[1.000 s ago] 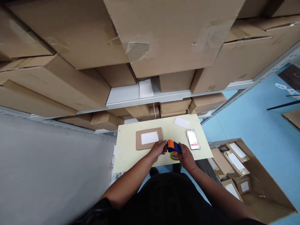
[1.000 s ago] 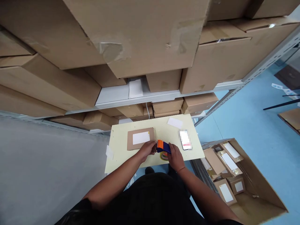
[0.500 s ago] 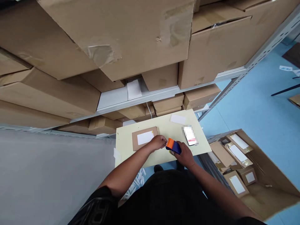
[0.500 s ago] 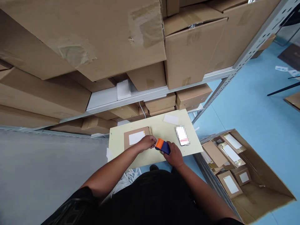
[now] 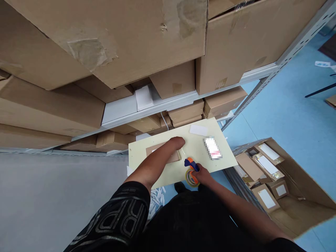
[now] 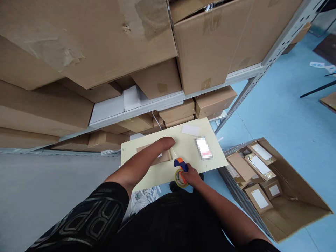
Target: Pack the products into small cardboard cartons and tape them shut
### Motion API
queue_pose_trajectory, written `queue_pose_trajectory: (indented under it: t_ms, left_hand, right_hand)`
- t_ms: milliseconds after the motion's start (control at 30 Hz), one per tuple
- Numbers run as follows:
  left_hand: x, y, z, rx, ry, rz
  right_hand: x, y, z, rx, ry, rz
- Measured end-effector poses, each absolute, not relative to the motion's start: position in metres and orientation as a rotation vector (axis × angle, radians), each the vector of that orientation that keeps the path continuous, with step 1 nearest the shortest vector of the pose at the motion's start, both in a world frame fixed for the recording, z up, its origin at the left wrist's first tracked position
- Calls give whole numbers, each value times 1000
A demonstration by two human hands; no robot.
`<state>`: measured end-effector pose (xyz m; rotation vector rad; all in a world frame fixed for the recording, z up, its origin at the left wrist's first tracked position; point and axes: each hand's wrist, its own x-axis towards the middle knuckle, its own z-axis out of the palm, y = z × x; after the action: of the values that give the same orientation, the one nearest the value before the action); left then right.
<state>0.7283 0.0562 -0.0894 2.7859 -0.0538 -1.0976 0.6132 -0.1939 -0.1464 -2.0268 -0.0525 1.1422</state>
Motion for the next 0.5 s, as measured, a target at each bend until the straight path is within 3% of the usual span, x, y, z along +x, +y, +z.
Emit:
queue_pose_trajectory:
  t_ms: [233,500]
  left_hand:
    - [723,41,-117,2856,30,-1250]
    - [682,72,-104,2958,147,-1016]
  right_hand:
    - [599,-173,-175,-1804,64,1290]
    - [583,-164,-185,-1725,29,1315]
